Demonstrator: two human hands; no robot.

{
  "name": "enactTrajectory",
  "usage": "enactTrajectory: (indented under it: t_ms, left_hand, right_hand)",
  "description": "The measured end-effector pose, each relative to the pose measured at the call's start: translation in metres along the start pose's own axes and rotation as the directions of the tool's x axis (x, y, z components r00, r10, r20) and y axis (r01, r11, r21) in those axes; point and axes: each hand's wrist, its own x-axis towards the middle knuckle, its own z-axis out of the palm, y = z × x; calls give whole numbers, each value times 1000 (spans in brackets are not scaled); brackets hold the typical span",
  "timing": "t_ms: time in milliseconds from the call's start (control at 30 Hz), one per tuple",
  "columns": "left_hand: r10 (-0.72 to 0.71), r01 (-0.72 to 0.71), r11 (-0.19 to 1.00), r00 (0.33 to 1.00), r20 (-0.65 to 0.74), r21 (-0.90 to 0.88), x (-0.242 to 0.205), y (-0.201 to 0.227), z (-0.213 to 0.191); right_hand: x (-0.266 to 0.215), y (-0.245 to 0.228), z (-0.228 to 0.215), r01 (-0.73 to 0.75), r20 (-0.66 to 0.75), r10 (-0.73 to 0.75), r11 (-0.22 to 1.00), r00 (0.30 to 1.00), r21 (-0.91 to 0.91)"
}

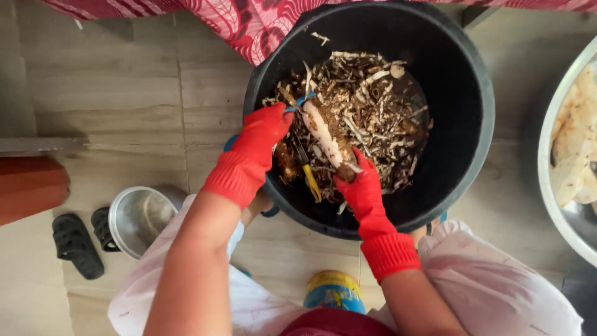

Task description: Peeling the skin off cassava roots using a manual peeler while wearing protective gloves.

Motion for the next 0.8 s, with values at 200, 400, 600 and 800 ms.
enactTrajectory:
  t_ms: [200, 400, 600, 800]
  left_hand:
    - [246, -242, 964, 969, -21, 110, -150, 84, -19]
    - [217, -214, 962, 976, 4, 170, -106, 48, -5]
    - [-8, 11, 1000, 994, -110, 25, -9, 5, 19]
    - [166, -147, 983, 966, -200, 108, -72, 25, 30]
  right_hand:
    - [-8, -21, -17, -92, 62, 87, 991, 994, 96]
    - [-7, 1, -6, -189, 94, 178, 973, 980, 135]
    - [-9, -3, -12, -97, 89, 92, 994, 992, 52]
    - [-12, 53, 6, -69, 74, 69, 998, 995, -2]
